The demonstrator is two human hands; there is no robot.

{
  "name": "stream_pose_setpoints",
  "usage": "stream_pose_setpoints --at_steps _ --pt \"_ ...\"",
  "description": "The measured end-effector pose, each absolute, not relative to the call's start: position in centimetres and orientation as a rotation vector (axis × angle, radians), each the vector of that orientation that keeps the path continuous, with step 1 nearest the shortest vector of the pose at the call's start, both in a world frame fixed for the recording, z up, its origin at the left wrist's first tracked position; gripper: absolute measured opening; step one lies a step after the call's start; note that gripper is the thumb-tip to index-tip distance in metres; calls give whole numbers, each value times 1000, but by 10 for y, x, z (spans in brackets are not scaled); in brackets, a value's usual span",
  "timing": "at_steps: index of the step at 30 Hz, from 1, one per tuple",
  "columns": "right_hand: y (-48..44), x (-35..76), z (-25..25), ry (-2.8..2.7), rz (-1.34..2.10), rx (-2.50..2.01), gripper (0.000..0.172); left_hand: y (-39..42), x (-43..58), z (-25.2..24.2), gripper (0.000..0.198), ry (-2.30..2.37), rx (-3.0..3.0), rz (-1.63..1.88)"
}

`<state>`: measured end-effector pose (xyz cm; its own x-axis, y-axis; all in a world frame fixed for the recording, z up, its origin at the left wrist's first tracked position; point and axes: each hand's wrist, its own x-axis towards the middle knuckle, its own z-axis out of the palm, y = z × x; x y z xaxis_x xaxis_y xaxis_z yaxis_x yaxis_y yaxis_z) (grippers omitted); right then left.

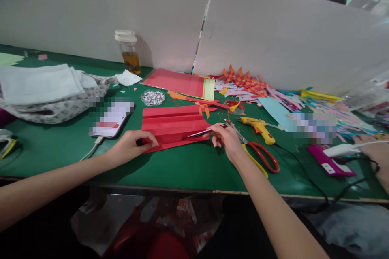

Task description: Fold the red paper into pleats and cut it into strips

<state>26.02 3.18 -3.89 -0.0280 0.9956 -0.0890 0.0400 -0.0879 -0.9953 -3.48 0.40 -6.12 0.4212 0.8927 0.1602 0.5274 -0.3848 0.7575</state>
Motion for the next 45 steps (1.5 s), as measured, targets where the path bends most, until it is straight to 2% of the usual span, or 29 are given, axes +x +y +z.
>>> stream_pose_setpoints --at_steps 24,30,40,45 --pt "37 319 -27 -1121 943 -1431 10 3 -35 -61 19 1193 2063 746" --pt "35 323 -28 -1066 837 -1290 11 4 -35 -62 20 1192 2063 761" --pt "24 277 -35 -1233 1160 -1322 11 4 -35 -63 18 1212 2037 762" --pt "30 284 -38 -1203 1117 -1332 11 4 -34 -61 19 1211 2040 745"
